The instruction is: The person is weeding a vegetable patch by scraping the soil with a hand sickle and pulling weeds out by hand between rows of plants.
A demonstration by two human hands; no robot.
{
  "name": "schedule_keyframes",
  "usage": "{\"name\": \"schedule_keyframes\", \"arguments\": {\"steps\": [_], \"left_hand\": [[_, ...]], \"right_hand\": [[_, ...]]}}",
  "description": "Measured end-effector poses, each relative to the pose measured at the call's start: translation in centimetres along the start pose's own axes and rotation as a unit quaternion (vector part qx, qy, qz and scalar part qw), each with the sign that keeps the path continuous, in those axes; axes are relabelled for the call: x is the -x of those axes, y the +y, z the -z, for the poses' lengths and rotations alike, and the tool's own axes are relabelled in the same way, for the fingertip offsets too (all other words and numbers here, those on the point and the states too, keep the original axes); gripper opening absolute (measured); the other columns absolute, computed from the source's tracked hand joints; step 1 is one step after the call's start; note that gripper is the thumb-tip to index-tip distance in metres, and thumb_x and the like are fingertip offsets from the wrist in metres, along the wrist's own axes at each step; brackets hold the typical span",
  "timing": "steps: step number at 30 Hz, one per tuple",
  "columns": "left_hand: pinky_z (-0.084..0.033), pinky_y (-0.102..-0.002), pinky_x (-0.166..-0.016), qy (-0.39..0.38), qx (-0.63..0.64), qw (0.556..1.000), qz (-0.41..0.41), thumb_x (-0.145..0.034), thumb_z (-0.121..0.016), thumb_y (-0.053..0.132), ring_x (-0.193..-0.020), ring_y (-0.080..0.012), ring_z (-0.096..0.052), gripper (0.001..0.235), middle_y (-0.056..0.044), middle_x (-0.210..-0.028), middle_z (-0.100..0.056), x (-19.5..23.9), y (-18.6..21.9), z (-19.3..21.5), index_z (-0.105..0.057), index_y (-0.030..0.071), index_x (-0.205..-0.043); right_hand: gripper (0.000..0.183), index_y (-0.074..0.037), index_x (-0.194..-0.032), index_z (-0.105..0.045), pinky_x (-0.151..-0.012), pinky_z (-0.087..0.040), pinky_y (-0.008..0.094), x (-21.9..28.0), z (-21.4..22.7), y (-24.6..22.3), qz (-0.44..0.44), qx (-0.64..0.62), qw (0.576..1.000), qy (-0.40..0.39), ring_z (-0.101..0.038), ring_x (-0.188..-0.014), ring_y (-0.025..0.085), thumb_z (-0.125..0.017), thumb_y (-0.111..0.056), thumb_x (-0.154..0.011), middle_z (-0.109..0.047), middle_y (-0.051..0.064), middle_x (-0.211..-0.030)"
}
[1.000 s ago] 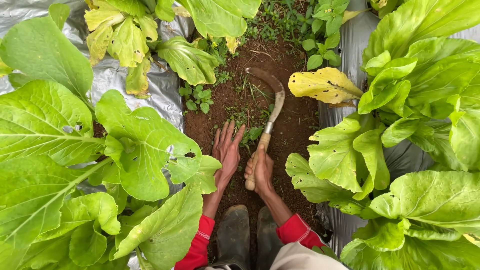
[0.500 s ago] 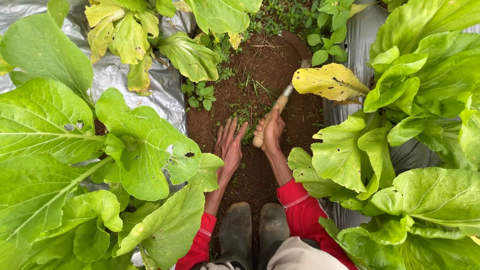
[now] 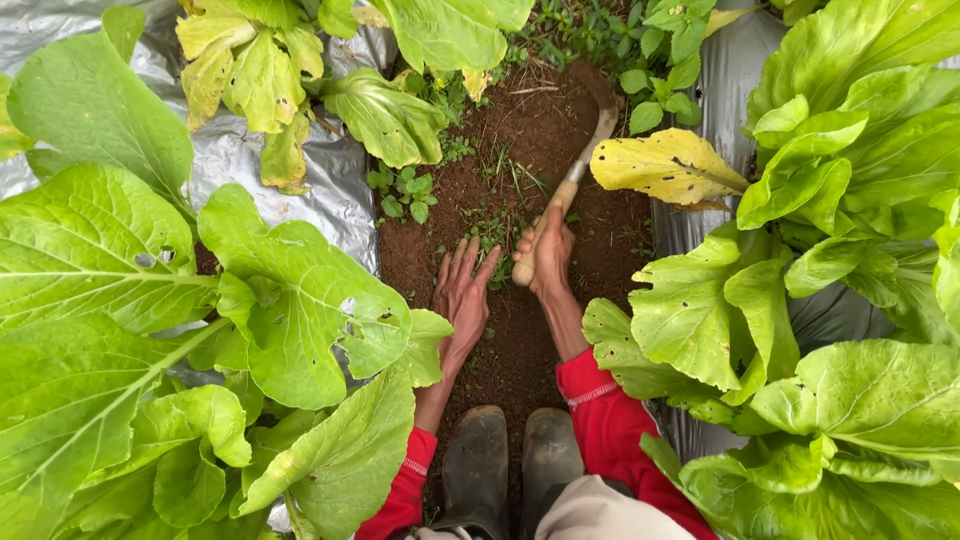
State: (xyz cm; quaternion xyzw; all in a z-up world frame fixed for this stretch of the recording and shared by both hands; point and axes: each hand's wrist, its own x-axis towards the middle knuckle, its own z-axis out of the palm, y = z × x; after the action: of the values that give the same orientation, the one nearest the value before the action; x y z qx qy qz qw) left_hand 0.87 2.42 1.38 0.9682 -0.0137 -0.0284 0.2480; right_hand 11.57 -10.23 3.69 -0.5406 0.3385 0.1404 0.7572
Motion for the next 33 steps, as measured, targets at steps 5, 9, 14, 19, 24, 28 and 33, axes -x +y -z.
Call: {"name": "schedule_keyframes", "arguments": {"steps": [5, 9, 14, 19, 24, 28, 33], "left_hand": [[-0.027, -0.055, -0.121, -0.004, -0.004, 1.0, -0.015, -0.095, -0.056, 0.0, -0.151, -0.0355, -0.031, 0.062, -0.017, -0.159, -0.038, 0.0, -0.4, -0.3, -0.046, 0.021, -0.153], [-0.029, -0.056, -0.12, 0.017, 0.01, 1.0, -0.02, -0.096, -0.056, 0.0, -0.149, -0.0381, -0.032, 0.061, -0.019, -0.157, -0.04, 0.1, -0.9, -0.9, -0.045, 0.019, -0.153], [-0.026, -0.053, -0.122, 0.017, -0.013, 1.0, -0.011, -0.094, -0.056, -0.003, -0.15, -0.0343, -0.033, 0.064, -0.016, -0.158, -0.04, -0.1, -2.0, -3.5, -0.048, 0.022, -0.152], [-0.026, -0.05, -0.122, 0.041, -0.038, 0.998, 0.004, -0.097, -0.054, -0.003, -0.149, -0.0322, -0.035, 0.058, -0.016, -0.158, -0.042, 0.3, -1.4, -2.9, -0.051, 0.021, -0.15], [-0.027, -0.052, -0.121, 0.027, -0.033, 0.999, 0.0, -0.091, -0.059, -0.005, -0.149, -0.0331, -0.035, 0.066, -0.016, -0.158, -0.042, 0.0, -1.3, -2.6, -0.05, 0.023, -0.15], [-0.027, -0.053, -0.121, -0.009, -0.025, 1.0, -0.009, -0.091, -0.06, -0.005, -0.15, -0.0341, -0.033, 0.068, -0.017, -0.16, -0.039, 0.1, -0.5, -0.3, -0.048, 0.021, -0.152], [-0.025, -0.053, -0.122, -0.01, -0.015, 1.0, -0.002, -0.09, -0.06, -0.006, -0.151, -0.0343, -0.031, 0.069, -0.017, -0.16, -0.038, 0.1, -0.6, -0.7, -0.047, 0.021, -0.152]], "right_hand": [[0.049, -0.01, -0.091, -0.051, -0.035, -0.05, 0.029, 0.4, 0.1, 0.0, -0.005, 0.06, 0.998, -0.032, -0.051, -0.041, 0.009, -0.048, -0.057, -0.103, -0.051, -0.002, -0.062], [0.05, -0.01, -0.091, -0.05, -0.036, -0.051, 0.03, -0.6, -1.3, 0.3, 0.009, 0.006, 1.0, 0.001, -0.052, -0.042, 0.01, -0.048, -0.058, -0.101, -0.051, -0.001, -0.062], [0.049, -0.01, -0.091, -0.051, -0.035, -0.05, 0.029, -0.1, -0.5, 0.9, 0.0, 0.048, 0.998, -0.03, -0.05, -0.041, 0.009, -0.047, -0.057, -0.103, -0.05, -0.001, -0.061], [0.044, -0.012, -0.092, -0.05, -0.037, -0.053, 0.026, 0.6, -1.1, 0.8, 0.052, 0.03, 0.998, -0.014, -0.053, -0.043, 0.008, -0.044, -0.053, -0.106, -0.052, -0.002, -0.064], [0.05, -0.01, -0.089, -0.05, -0.036, -0.05, 0.028, 1.9, -0.1, 0.3, 0.014, 0.056, 0.998, -0.013, -0.05, -0.042, 0.009, -0.045, -0.058, -0.104, -0.049, -0.001, -0.061], [0.051, -0.01, -0.09, -0.049, -0.037, -0.051, 0.03, -0.2, -0.5, -1.0, 0.042, 0.033, 0.999, -0.009, -0.053, -0.043, 0.011, -0.046, -0.059, -0.103, -0.05, 0.0, -0.062], [0.05, -0.009, -0.088, -0.05, -0.035, -0.048, 0.03, 0.8, 1.6, 0.6, 0.021, 0.07, 0.997, -0.012, -0.049, -0.041, 0.012, -0.048, -0.056, -0.104, -0.048, 0.001, -0.059]]}}
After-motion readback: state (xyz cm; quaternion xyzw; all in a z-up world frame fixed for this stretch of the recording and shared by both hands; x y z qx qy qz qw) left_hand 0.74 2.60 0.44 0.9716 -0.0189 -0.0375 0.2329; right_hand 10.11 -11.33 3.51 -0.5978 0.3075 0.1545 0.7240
